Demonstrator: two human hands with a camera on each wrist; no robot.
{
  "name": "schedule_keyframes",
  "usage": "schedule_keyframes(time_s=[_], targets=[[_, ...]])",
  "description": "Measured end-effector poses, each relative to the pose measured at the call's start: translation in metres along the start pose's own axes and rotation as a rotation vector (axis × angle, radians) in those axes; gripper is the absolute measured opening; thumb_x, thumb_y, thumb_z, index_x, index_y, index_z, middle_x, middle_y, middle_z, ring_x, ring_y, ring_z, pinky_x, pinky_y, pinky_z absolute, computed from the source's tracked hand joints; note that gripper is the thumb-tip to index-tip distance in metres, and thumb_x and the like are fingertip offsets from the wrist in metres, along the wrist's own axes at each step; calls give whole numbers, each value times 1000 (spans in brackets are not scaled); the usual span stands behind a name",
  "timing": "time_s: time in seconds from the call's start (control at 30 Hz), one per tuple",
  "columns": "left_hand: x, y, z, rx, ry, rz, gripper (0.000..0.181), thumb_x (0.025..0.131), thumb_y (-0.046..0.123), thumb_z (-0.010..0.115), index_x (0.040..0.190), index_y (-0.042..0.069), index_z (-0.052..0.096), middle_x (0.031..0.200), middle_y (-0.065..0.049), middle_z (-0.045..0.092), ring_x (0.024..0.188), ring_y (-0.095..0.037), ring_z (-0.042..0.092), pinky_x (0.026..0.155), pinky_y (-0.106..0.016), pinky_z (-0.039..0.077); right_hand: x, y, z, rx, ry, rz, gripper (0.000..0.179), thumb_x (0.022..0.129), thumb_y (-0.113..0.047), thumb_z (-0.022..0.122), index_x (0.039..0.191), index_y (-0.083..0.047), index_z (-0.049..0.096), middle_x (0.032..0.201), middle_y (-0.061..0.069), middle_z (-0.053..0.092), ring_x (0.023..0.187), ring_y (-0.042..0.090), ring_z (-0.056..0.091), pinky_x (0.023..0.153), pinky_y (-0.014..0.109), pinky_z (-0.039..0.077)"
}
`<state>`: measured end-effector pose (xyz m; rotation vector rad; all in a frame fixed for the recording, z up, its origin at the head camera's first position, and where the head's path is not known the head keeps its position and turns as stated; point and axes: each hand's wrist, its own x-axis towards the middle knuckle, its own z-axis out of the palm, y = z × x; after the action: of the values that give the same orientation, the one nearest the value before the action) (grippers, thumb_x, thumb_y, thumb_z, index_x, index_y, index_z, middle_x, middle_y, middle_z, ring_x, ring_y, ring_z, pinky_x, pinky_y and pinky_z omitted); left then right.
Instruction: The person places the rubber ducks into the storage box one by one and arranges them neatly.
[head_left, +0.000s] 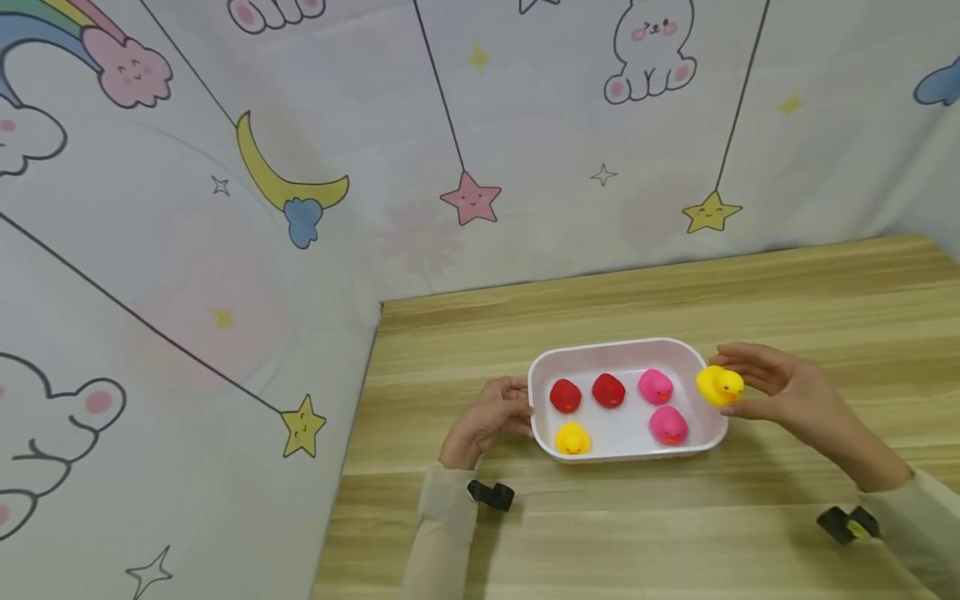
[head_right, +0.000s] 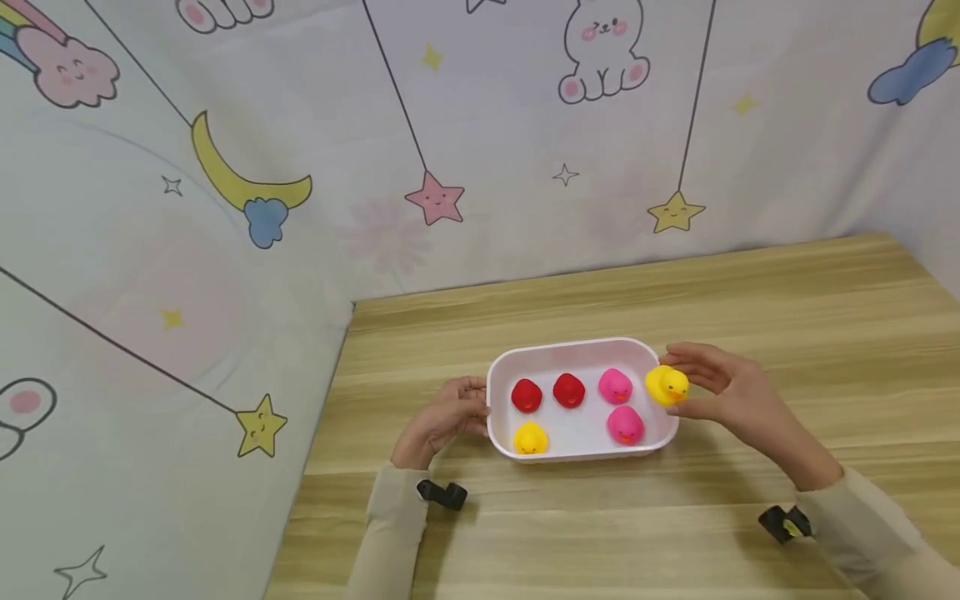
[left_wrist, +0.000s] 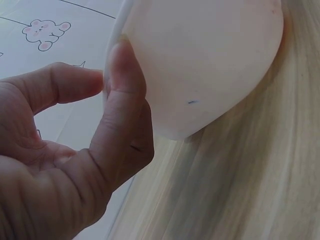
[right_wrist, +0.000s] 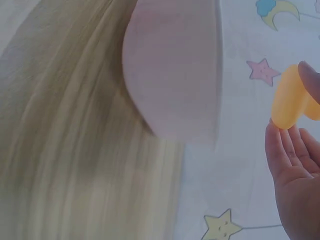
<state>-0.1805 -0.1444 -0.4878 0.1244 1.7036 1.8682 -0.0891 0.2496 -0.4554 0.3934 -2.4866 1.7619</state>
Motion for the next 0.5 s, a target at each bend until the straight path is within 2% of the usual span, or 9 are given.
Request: schedule_keyframes(time_s=[0.2,0.33,0.5], targets=[[0,1,0,0,4,-4,45,85,-14,53,129,-18,43,94,-12,63,67,-10,63,54,-23,60,13,-12,14,-12,-35,9,65,81,1,82,140,3,53,123,-13,65,109,-3,61,87,16,55],[0,-1,0,1,5,-7,45,86,-13,54,130,-18,43,94,-12,63,67,-10,63,55,-23,61,19,-16,29,13,-62,21,66,80,1,82,139,5,52,125,-1,66,110,-3,61,89,17,55],[2,0,0,5,4,-5,47,85,-13,54,130,-17,43,96,-15,64,67,-11,63,55,-24,61,26,-19,48,51,-81,84,66,79,1,83,138,7,54,131,19,62,111,-2,60,92,17,53]])
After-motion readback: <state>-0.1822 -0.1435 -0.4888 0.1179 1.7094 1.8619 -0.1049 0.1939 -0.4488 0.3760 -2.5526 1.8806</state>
